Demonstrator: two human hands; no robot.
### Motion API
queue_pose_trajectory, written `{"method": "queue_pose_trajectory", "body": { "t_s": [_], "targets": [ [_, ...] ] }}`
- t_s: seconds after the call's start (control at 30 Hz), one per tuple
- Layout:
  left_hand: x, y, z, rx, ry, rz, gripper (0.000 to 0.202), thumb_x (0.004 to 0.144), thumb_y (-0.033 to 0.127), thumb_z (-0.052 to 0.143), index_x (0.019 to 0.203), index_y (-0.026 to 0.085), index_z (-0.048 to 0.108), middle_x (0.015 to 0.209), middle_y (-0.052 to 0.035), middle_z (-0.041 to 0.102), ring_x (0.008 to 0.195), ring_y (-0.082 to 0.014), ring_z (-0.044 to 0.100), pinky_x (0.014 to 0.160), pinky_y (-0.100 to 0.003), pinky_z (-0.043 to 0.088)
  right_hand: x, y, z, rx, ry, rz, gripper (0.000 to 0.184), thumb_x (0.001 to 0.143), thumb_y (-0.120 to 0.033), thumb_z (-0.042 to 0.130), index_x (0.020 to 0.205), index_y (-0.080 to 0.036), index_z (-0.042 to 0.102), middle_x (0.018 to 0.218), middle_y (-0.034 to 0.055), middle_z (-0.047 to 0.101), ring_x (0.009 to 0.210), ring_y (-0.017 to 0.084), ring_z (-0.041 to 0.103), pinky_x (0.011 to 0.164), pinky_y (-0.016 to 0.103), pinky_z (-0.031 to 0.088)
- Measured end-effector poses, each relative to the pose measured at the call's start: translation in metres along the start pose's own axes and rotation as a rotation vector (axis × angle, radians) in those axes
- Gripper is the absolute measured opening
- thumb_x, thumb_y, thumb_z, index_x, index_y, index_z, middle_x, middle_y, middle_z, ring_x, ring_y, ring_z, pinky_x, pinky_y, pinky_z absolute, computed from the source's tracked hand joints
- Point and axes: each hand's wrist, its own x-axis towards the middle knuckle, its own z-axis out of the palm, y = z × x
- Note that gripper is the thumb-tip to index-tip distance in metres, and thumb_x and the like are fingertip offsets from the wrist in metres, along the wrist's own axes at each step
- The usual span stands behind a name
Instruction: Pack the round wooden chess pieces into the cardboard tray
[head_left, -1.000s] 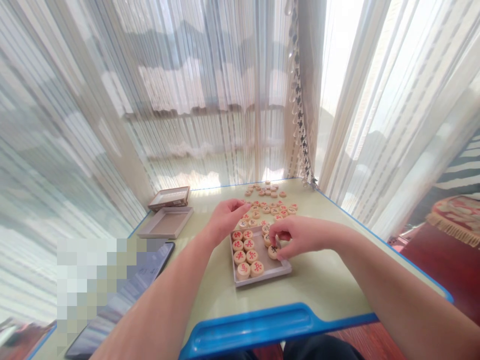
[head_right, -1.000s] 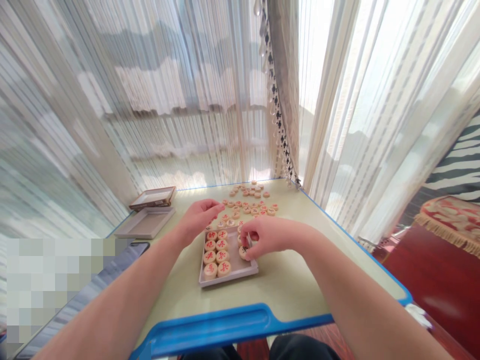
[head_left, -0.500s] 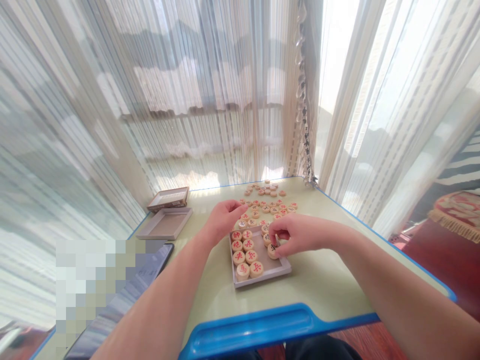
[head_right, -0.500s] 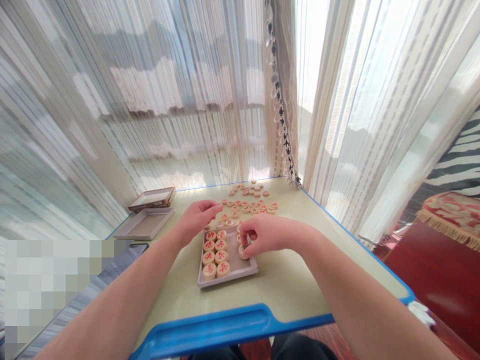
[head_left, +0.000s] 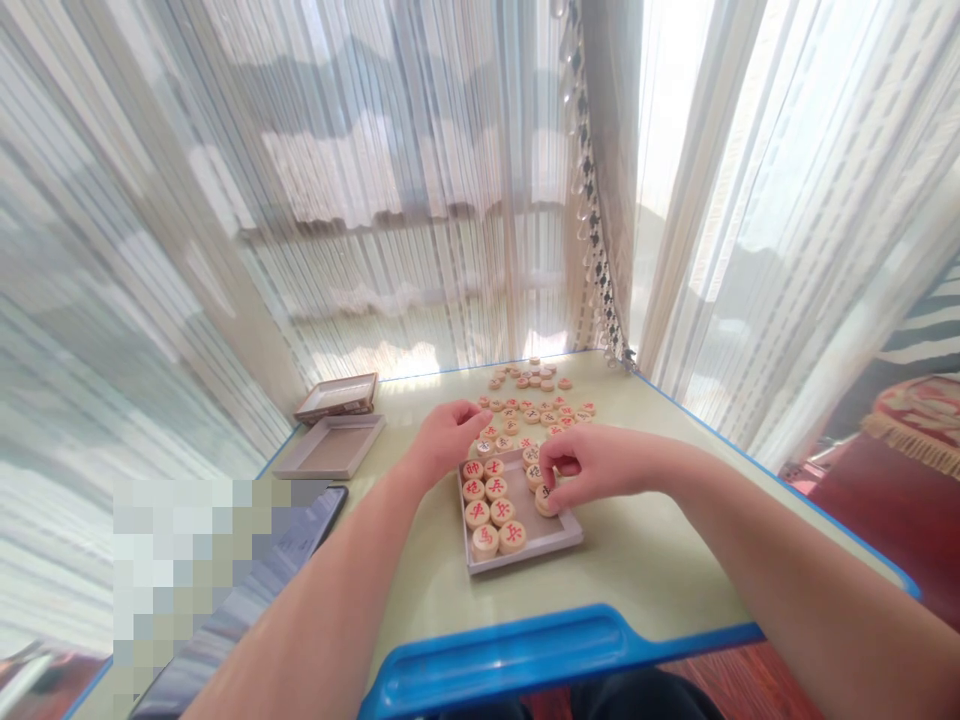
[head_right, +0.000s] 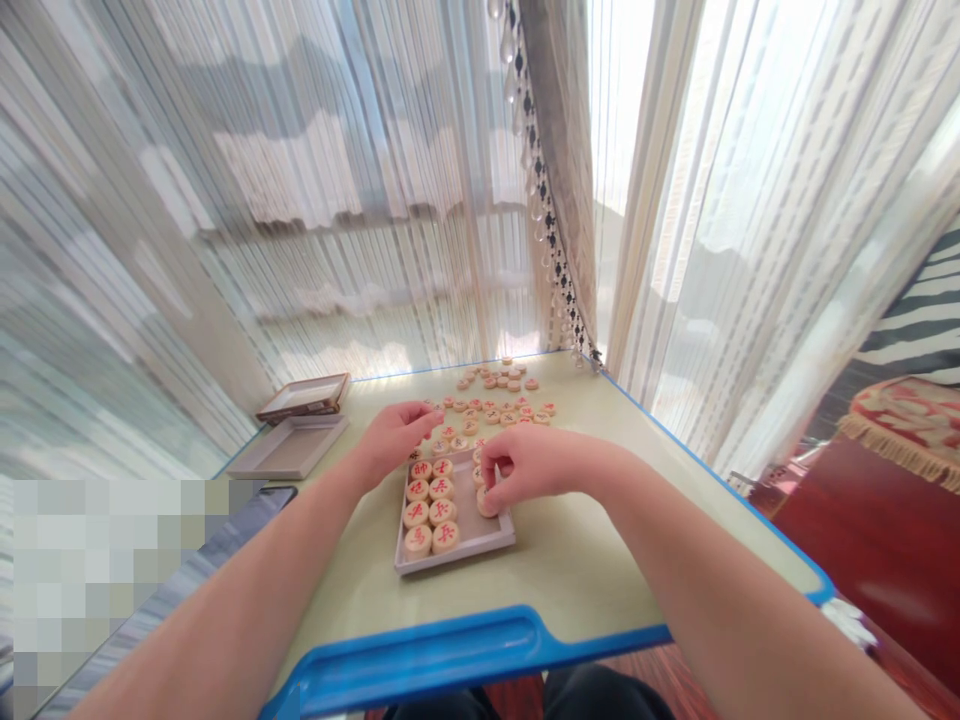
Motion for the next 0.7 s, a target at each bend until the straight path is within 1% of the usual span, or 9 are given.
{"method": "queue_pose_trajectory", "body": {
  "t_s": [0.07, 0.13, 0.2, 0.27, 0.33, 0.37, 0.47, 0.57, 0.7],
  "targets": [
    [0.001, -0.003, -0.002, 0.172, 0.073, 0.091, 0.032, 0.075, 0.044, 0.047, 0.073, 0.018, 0.065, 0.065, -0.0022, 0.057, 0.063, -0.0147, 0.048, 0.061, -0.028, 0.040, -0.001, 0.001, -0.002, 0.005, 0.022, 0.041, 0.026, 0.068, -0.044, 0.057, 0.079, -0.021, 0.060, 0.067, -0.0017, 0.053, 0.058, 0.011, 0.045, 0.049, 0.022, 0.031],
    [0.003, -0.004, -0.005, 0.345, 0.127, 0.180, 0.028, 0.076, 0.038, 0.047, 0.074, 0.019, 0.067, 0.073, -0.0044, 0.061, 0.075, -0.0187, 0.051, 0.073, -0.031, 0.041, -0.004, 0.000, -0.004, 0.005, 0.060, 0.063, 0.032, 0.068, -0.045, 0.057, 0.089, -0.022, 0.061, 0.078, 0.0012, 0.057, 0.067, 0.015, 0.050, 0.056, 0.026, 0.038],
    [0.003, -0.004, -0.006, 0.437, 0.115, 0.194, 0.027, 0.075, 0.035, 0.047, 0.075, 0.020, 0.069, 0.081, -0.0058, 0.062, 0.083, -0.0211, 0.052, 0.079, -0.033, 0.040, -0.007, -0.002, -0.005, -0.004, 0.087, 0.024, 0.054, 0.059, -0.047, 0.064, 0.107, -0.024, 0.057, 0.103, 0.0052, 0.056, 0.091, 0.024, 0.052, 0.075, 0.033, 0.042],
    [0.003, -0.004, -0.007, 0.454, 0.074, 0.173, 0.028, 0.075, 0.035, 0.047, 0.075, 0.020, 0.070, 0.084, -0.0063, 0.063, 0.083, -0.0214, 0.053, 0.080, -0.033, 0.041, -0.011, -0.005, -0.004, -0.020, 0.066, -0.041, 0.086, 0.050, -0.047, 0.072, 0.128, -0.027, 0.041, 0.132, 0.0065, 0.039, 0.119, 0.032, 0.035, 0.096, 0.041, 0.032],
    [0.003, -0.004, -0.007, 0.454, 0.058, 0.180, 0.029, 0.076, 0.035, 0.046, 0.075, 0.020, 0.070, 0.085, -0.0065, 0.063, 0.083, -0.0212, 0.054, 0.080, -0.034, 0.042, -0.013, -0.006, -0.001, -0.037, 0.001, -0.076, 0.107, 0.047, -0.046, 0.074, 0.139, -0.029, 0.021, 0.145, 0.0046, 0.017, 0.131, 0.033, 0.015, 0.105, 0.044, 0.019],
    [0.003, -0.004, -0.006, 0.456, 0.062, 0.188, 0.029, 0.076, 0.035, 0.046, 0.076, 0.020, 0.070, 0.085, -0.0067, 0.063, 0.083, -0.0213, 0.054, 0.080, -0.034, 0.042, -0.013, -0.005, 0.001, -0.044, -0.029, -0.074, 0.113, 0.046, -0.045, 0.074, 0.141, -0.029, 0.014, 0.147, 0.0043, 0.010, 0.133, 0.033, 0.010, 0.106, 0.044, 0.015],
    [0.003, -0.004, -0.005, 0.461, 0.074, 0.204, 0.028, 0.076, 0.034, 0.046, 0.077, 0.019, 0.069, 0.085, -0.0069, 0.063, 0.085, -0.0216, 0.054, 0.081, -0.034, 0.041, -0.010, -0.003, 0.006, -0.065, -0.050, -0.057, 0.121, 0.045, -0.045, 0.075, 0.142, -0.026, 0.005, 0.149, 0.0055, 0.003, 0.134, 0.033, 0.004, 0.108, 0.045, 0.012],
    [0.003, -0.003, -0.004, 0.464, 0.063, 0.204, 0.027, 0.076, 0.033, 0.046, 0.076, 0.018, 0.068, 0.084, -0.0066, 0.063, 0.085, -0.0217, 0.054, 0.080, -0.034, 0.041, -0.005, 0.000, 0.010, -0.061, -0.038, -0.056, 0.122, 0.043, -0.046, 0.075, 0.142, -0.025, 0.006, 0.149, 0.0063, 0.004, 0.133, 0.034, 0.006, 0.108, 0.045, 0.015],
    [0.004, -0.003, -0.002, 0.474, 0.044, 0.199, 0.025, 0.075, 0.033, 0.046, 0.075, 0.018, 0.067, 0.083, -0.0060, 0.062, 0.086, -0.0218, 0.053, 0.082, -0.034, 0.041, -0.002, 0.002, 0.011, -0.058, -0.053, -0.042, 0.120, 0.044, -0.048, 0.075, 0.142, -0.024, 0.011, 0.147, 0.0088, 0.011, 0.132, 0.035, 0.013, 0.107, 0.044, 0.018]
  ]
}}
